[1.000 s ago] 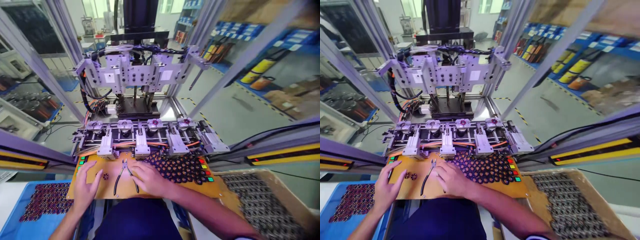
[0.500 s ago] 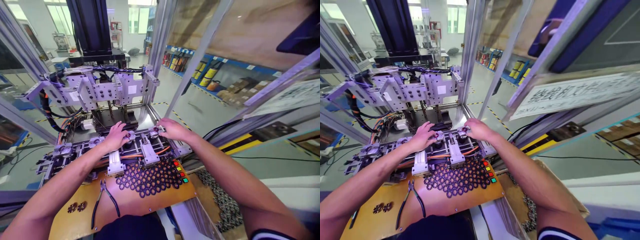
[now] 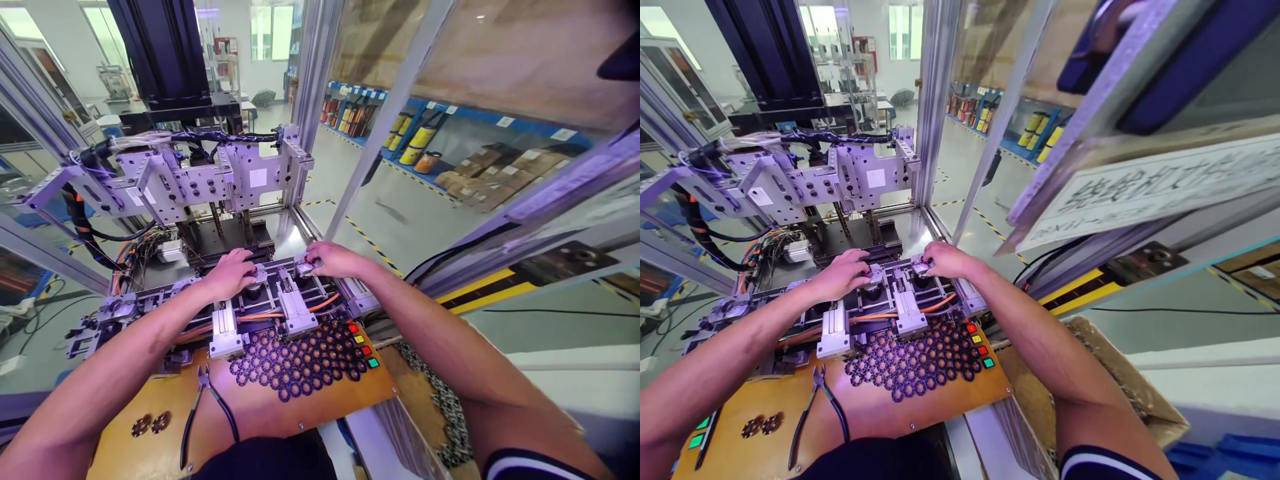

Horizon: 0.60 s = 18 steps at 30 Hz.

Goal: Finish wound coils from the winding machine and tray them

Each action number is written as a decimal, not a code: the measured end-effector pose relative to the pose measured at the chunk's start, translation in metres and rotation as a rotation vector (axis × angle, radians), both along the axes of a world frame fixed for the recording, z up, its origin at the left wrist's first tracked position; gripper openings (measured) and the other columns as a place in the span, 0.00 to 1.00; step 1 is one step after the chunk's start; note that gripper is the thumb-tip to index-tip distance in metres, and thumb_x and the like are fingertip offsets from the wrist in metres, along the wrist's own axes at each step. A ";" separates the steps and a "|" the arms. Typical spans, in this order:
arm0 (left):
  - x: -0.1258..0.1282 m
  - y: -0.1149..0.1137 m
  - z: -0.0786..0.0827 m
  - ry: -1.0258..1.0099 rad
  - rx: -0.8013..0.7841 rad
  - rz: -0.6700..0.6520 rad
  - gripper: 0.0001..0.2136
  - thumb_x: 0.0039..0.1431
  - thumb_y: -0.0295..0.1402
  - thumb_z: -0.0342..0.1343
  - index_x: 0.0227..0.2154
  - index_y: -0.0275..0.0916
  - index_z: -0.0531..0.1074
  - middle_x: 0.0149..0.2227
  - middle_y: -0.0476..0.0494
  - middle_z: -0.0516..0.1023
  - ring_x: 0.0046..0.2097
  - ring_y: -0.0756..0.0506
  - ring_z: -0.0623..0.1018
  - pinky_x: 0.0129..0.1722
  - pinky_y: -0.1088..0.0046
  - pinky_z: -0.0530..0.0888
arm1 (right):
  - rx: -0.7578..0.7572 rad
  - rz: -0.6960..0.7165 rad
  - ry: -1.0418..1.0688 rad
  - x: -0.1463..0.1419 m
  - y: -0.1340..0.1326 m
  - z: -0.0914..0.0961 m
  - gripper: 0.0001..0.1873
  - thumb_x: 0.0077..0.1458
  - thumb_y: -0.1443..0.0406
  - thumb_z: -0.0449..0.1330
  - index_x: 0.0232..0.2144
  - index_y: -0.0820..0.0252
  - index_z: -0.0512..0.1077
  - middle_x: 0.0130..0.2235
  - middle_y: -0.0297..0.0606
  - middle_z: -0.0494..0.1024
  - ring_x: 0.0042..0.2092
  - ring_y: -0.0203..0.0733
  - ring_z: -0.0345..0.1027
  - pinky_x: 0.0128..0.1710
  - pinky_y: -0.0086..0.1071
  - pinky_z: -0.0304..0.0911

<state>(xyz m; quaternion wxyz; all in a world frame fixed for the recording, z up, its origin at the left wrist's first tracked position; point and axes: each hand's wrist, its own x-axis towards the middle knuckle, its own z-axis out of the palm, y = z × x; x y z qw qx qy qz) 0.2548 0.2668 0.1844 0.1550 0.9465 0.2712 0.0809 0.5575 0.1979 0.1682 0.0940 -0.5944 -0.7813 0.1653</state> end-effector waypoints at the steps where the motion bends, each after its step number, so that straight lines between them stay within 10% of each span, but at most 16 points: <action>1: 0.000 -0.003 0.003 -0.022 -0.001 0.005 0.07 0.60 0.35 0.56 0.35 0.39 0.76 0.56 0.33 0.72 0.61 0.34 0.68 0.59 0.49 0.66 | -0.004 -0.001 0.031 0.001 0.002 0.003 0.11 0.57 0.60 0.65 0.36 0.64 0.74 0.45 0.40 0.77 0.47 0.43 0.71 0.51 0.43 0.66; 9: -0.042 -0.084 0.040 -0.268 0.063 0.088 0.07 0.66 0.34 0.50 0.36 0.38 0.71 0.43 0.38 0.73 0.44 0.44 0.76 0.45 0.66 0.75 | 0.132 -0.082 0.379 -0.026 -0.025 0.034 0.07 0.52 0.63 0.63 0.26 0.62 0.73 0.45 0.42 0.78 0.44 0.43 0.73 0.46 0.35 0.68; 18: -0.126 -0.189 0.052 -0.647 0.129 0.233 0.12 0.54 0.20 0.62 0.38 0.41 0.70 0.42 0.41 0.79 0.45 0.44 0.80 0.45 0.68 0.78 | 0.285 0.003 0.805 -0.165 -0.128 0.019 0.06 0.58 0.65 0.62 0.28 0.59 0.71 0.40 0.40 0.76 0.43 0.41 0.72 0.44 0.36 0.68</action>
